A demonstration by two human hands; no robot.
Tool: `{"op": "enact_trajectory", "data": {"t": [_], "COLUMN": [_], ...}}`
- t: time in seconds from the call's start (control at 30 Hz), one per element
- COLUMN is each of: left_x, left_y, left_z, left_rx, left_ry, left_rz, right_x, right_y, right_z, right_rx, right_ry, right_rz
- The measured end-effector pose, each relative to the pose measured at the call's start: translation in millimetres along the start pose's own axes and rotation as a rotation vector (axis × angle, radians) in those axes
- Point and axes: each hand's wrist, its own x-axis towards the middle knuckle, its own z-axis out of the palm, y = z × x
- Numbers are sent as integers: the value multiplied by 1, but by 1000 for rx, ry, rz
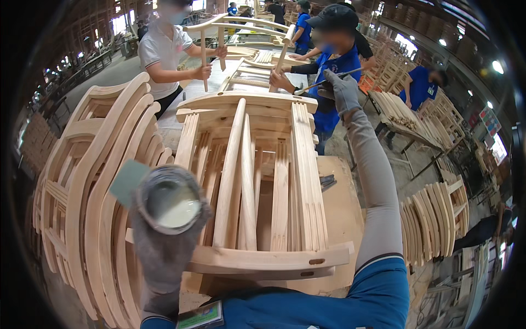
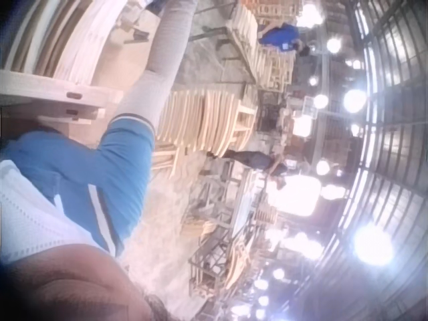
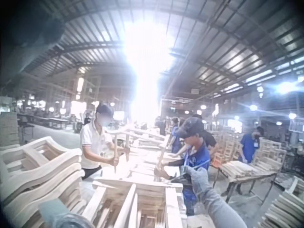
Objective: The person applies a white liquid to the joints of wooden chair frames using a brush and container. They repeatedly dip the brush into the container and coat the joints on multiple chairs in a factory setting.
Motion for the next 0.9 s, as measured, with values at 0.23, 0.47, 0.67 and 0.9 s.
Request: {"op": "enact_trajectory", "data": {"t": [0.23,0.47,0.67,0.9], "left_x": [-4,-4,-3,-3], "left_y": [35,47,47,50], "left_z": [-40,-59,-64,-66], "left_rx": [-37,5,19,48], "left_ry": [60,16,-6,-15], "left_rz": [226,248,243,239], "right_x": [65,74,86,94], "right_y": [42,55,53,42], "right_z": [3,17,31,38], "right_rx": [-289,-497,-965,-1039], "right_ry": [64,12,-68,-129], "right_rz": [-15,-81,-180,-313]}}
